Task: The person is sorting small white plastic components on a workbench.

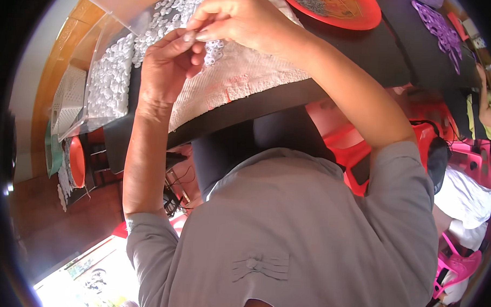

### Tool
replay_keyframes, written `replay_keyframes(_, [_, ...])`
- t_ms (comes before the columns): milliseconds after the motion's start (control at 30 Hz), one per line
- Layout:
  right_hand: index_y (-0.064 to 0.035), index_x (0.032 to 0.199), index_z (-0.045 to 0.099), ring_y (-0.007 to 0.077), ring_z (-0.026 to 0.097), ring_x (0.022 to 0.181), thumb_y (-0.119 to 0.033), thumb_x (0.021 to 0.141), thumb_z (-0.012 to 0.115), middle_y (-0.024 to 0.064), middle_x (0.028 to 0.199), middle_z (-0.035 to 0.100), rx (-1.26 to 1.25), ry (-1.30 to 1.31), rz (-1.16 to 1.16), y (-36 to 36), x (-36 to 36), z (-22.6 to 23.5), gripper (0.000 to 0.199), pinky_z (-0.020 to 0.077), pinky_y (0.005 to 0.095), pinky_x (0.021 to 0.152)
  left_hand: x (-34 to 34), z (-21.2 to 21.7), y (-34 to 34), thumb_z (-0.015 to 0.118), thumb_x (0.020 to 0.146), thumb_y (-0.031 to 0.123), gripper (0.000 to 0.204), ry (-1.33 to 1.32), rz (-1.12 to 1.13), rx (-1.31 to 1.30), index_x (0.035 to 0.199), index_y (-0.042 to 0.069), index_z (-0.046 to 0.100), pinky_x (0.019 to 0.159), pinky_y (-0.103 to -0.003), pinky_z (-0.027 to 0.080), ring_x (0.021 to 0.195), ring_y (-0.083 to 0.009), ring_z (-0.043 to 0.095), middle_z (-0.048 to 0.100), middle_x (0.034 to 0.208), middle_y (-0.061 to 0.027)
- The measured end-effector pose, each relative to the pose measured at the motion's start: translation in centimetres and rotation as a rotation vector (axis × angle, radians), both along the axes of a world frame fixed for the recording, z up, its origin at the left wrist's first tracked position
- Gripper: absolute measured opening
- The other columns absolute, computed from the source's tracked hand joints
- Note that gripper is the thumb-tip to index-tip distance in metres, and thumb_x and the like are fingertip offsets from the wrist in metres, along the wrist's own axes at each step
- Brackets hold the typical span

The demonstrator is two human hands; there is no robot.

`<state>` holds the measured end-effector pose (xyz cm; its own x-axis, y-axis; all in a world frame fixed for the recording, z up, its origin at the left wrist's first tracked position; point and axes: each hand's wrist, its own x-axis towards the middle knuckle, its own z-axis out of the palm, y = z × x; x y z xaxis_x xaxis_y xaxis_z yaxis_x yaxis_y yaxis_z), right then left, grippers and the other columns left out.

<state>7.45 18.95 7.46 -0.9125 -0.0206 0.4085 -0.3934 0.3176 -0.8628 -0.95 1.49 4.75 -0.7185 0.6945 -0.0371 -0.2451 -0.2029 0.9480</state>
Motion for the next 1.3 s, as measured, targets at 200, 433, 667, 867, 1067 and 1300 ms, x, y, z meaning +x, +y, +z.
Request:
replay_keyframes(200, [0.0038, 0.086, 0.068, 0.0116, 0.064, 0.075, 0.003, 0.083, 0.066, 0.0082, 0.079, 0.07, -0.138, -0.032, 0.109, -0.1, -2.5, 0.2, 0.004, 0.0507, 0.026, 0.067, -2.4, -0.8, -0.5, 0.062, 0.092, 0.016, 0.021, -0.135, -0.174, 0.221, 0.095, -0.005, 0.06, 0.049, -0.026, 0.041, 0.064, -0.0174, 0.055, 0.061, 0.078, -0.0098])
replay_keyframes(433, [0.0021, 0.086, 0.066, 0.0088, 0.058, 0.067, 0.002, 0.084, 0.066, 0.0039, 0.075, 0.064, -0.205, 0.102, 0.039, 0.1, -3.6, -2.3, 0.003, 0.0467, 0.0232, 0.06, -0.9, 0.1, -0.6, 0.064, 0.091, 0.016, 0.019, 0.18, 0.111, -0.173, 0.087, -0.002, 0.066, 0.052, -0.026, 0.043, 0.06, -0.0124, 0.055, 0.064, 0.079, -0.0065])
replay_keyframes(667, [0.0007, 0.088, 0.066, 0.0078, 0.056, 0.065, 0.0, 0.086, 0.066, 0.0027, 0.077, 0.063, -0.347, -0.088, -0.026, 0.8, -3.8, -2.6, 0.002, 0.0456, 0.0215, 0.057, -0.8, -3.8, -1.2, 0.071, 0.072, 0.007, 0.012, 1.4, 0.103, -0.59, 0.082, 0.007, 0.064, 0.065, -0.038, 0.052, 0.078, -0.0279, 0.062, 0.058, 0.08, -0.0079])
replay_keyframes(867, [0.0005, 0.088, 0.066, 0.0082, 0.057, 0.065, -0.003, 0.086, 0.066, 0.0025, 0.077, 0.064, -0.27, -0.049, -0.073, 1.2, -3.6, -2.3, 0.004, 0.0467, 0.022, 0.058, -1.2, -4.2, -0.5, 0.07, 0.073, 0.007, 0.013, 1.626, 0.112, -0.673, 0.083, 0.008, 0.062, 0.065, -0.039, 0.052, 0.081, -0.0267, 0.062, 0.058, 0.081, -0.0074])
replay_keyframes(1067, [0.0007, 0.087, 0.065, 0.0073, 0.055, 0.065, -0.005, 0.086, 0.067, 0.0014, 0.076, 0.063, -0.266, -0.049, -0.085, 1.2, -3.1, -1.9, 0.005, 0.0455, 0.0221, 0.058, -0.8, -4.2, -0.2, 0.065, 0.079, 0.003, 0.003, 1.164, 0.198, -0.486, 0.082, 0.003, 0.062, 0.058, -0.033, 0.05, 0.066, -0.0234, 0.062, 0.063, 0.079, -0.0073])
replay_keyframes(1300, [-0.0009, 0.082, 0.062, 0.0067, 0.053, 0.065, -0.004, 0.087, 0.065, -0.0001, 0.074, 0.06, -0.265, -0.132, -0.163, 0.8, -3.7, -2.7, 0.007, 0.0438, 0.0228, 0.057, -0.1, -0.6, 1.3, 0.063, 0.086, 0.003, 0.005, 0.251, 0.2, -0.264, 0.086, -0.001, 0.064, 0.05, -0.026, 0.043, 0.061, -0.0135, 0.058, 0.065, 0.077, -0.0069])
